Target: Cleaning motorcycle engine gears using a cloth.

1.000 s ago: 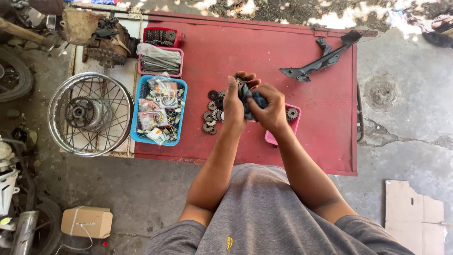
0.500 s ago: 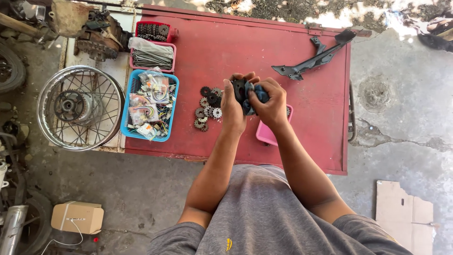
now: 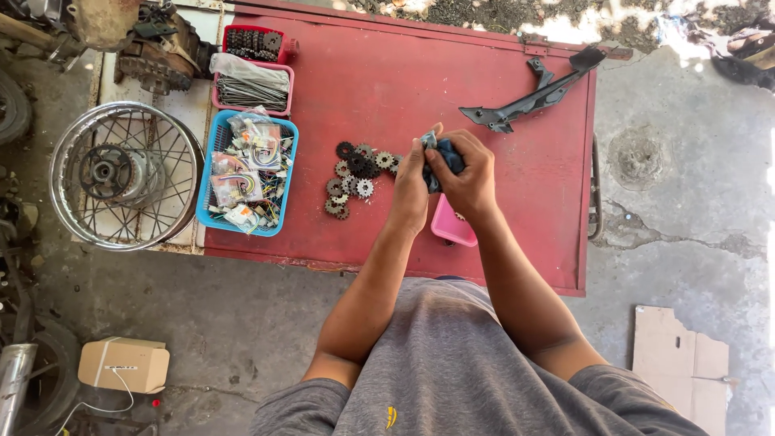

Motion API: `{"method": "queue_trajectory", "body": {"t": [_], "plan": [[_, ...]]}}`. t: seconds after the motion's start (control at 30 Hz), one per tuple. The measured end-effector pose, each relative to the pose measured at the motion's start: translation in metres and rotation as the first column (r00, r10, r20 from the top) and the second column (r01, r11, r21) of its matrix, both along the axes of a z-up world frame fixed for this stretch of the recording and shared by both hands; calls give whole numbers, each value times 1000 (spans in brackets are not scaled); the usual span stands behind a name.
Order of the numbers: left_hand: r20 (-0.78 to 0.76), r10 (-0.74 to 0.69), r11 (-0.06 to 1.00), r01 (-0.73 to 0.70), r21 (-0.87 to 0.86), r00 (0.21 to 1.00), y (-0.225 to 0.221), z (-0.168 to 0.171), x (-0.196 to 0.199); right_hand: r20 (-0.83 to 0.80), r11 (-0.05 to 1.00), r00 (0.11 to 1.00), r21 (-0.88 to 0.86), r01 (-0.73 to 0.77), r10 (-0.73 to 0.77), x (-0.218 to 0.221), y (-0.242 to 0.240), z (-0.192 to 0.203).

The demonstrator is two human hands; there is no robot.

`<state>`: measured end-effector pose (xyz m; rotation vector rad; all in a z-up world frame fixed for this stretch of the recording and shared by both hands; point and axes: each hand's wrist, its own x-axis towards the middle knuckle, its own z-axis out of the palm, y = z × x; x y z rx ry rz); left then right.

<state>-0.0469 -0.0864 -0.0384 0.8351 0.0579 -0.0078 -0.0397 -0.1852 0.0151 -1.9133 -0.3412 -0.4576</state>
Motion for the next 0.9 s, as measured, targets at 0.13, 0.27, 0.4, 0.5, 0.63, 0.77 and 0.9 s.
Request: {"method": "queue_trajectory", "body": {"t": [0.13, 0.27, 0.4, 0.5, 0.63, 0.77, 0.9], "plan": [[3, -12, 999, 12, 38, 1000, 6, 18, 1, 27, 995, 995, -40, 95, -94, 13, -7, -19], [-58, 6, 999, -4, 32, 998, 21, 32, 11, -44, 999, 998, -2, 42, -42, 8, 14, -12], [-9, -82, 985, 83, 154, 997, 32, 10, 19, -63, 996, 994, 14, 89, -88, 18, 16, -23], [61, -25, 980, 13, 197, 998, 31, 2, 22, -103, 988, 985, 50, 147, -142, 21, 25, -32], [61, -31, 999, 29, 39, 998, 50, -14, 34, -119, 991, 993, 129, 25, -10, 14, 49, -10], [74, -45, 997, 41, 64, 996, 56, 0, 32, -152, 982, 986, 162, 98, -74, 23, 55, -14], [-3, -72, 992, 72, 103, 997, 60, -4, 40, -211, 974, 968, 152, 169, -135, 9, 72, -17]]}}
